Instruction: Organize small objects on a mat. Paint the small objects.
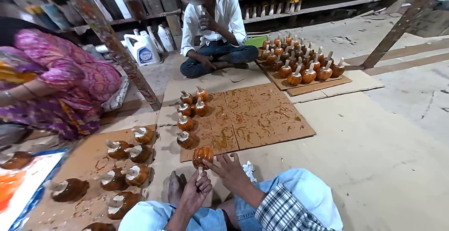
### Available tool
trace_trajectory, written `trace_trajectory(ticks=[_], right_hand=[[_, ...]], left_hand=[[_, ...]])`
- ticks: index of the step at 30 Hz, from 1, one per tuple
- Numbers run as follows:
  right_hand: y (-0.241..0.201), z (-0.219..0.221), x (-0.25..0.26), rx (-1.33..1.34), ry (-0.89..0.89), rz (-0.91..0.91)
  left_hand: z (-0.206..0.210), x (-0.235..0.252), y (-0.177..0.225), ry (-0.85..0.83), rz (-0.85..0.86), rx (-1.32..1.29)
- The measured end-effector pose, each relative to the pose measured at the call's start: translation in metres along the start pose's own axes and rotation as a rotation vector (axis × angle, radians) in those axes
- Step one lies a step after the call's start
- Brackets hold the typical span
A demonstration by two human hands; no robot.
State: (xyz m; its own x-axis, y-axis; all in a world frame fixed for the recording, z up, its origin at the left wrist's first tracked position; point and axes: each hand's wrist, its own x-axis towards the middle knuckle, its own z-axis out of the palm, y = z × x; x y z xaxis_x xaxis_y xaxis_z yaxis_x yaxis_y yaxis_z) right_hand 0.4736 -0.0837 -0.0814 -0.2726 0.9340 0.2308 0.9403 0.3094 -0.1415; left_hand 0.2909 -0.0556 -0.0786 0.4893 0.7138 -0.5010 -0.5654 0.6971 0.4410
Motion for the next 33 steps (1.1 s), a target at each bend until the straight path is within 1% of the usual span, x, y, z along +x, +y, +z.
trace_trajectory(ticks=[3,5,7,11,13,15,16,18,20,22,24,27,29,31,33], right_hand=[[-0.003,0.004,-0.004,-0.091,0.065,-0.073],[-0.003,0.003,-0.004,-0.121,0.072,-0.090],[0.000,-0.004,-0.004,-0.101,0.060,-0.098],[0.014,-0.007,0.000,-0.025,0.107,-0.156],[0.016,-0.007,0.001,0.029,0.105,-0.089],[0.017,-0.004,0.003,0.057,0.039,0.026],[0.017,-0.001,0.003,0.058,-0.006,0.050],[0.014,0.003,0.002,0.045,-0.031,0.013],[0.009,0.002,-0.001,-0.036,0.017,-0.070],[0.006,0.000,-0.002,-0.108,0.080,-0.097],[0.008,-0.002,-0.001,-0.125,0.139,-0.048],[0.012,-0.005,0.001,-0.064,0.180,0.076],[0.013,-0.012,0.004,0.041,0.098,0.196],[0.017,-0.022,0.009,0.266,-0.061,0.310],[0.020,-0.023,0.010,0.474,-0.104,0.359]], left_hand=[[0.001,0.000,-0.001,0.039,0.023,0.013],[0.004,0.000,-0.001,0.059,0.026,0.035],[0.007,-0.002,-0.001,0.059,0.036,0.055],[0.008,-0.004,-0.001,0.024,0.047,0.017],[0.007,-0.004,-0.001,0.029,0.037,0.019],[0.005,-0.001,-0.002,0.022,0.020,0.033],[0.003,0.000,-0.002,0.022,0.015,0.039],[0.002,0.001,-0.002,0.039,0.016,0.039],[0.003,0.002,-0.002,0.062,0.028,0.042],[0.004,0.002,-0.002,0.061,0.038,0.045],[0.006,0.000,0.000,0.025,0.036,0.037],[0.007,-0.004,0.000,-0.072,0.029,0.020],[0.003,-0.005,0.000,-0.143,0.018,0.041],[0.002,-0.005,0.000,-0.186,0.012,0.053],[0.002,-0.005,-0.001,-0.194,0.014,0.055]])
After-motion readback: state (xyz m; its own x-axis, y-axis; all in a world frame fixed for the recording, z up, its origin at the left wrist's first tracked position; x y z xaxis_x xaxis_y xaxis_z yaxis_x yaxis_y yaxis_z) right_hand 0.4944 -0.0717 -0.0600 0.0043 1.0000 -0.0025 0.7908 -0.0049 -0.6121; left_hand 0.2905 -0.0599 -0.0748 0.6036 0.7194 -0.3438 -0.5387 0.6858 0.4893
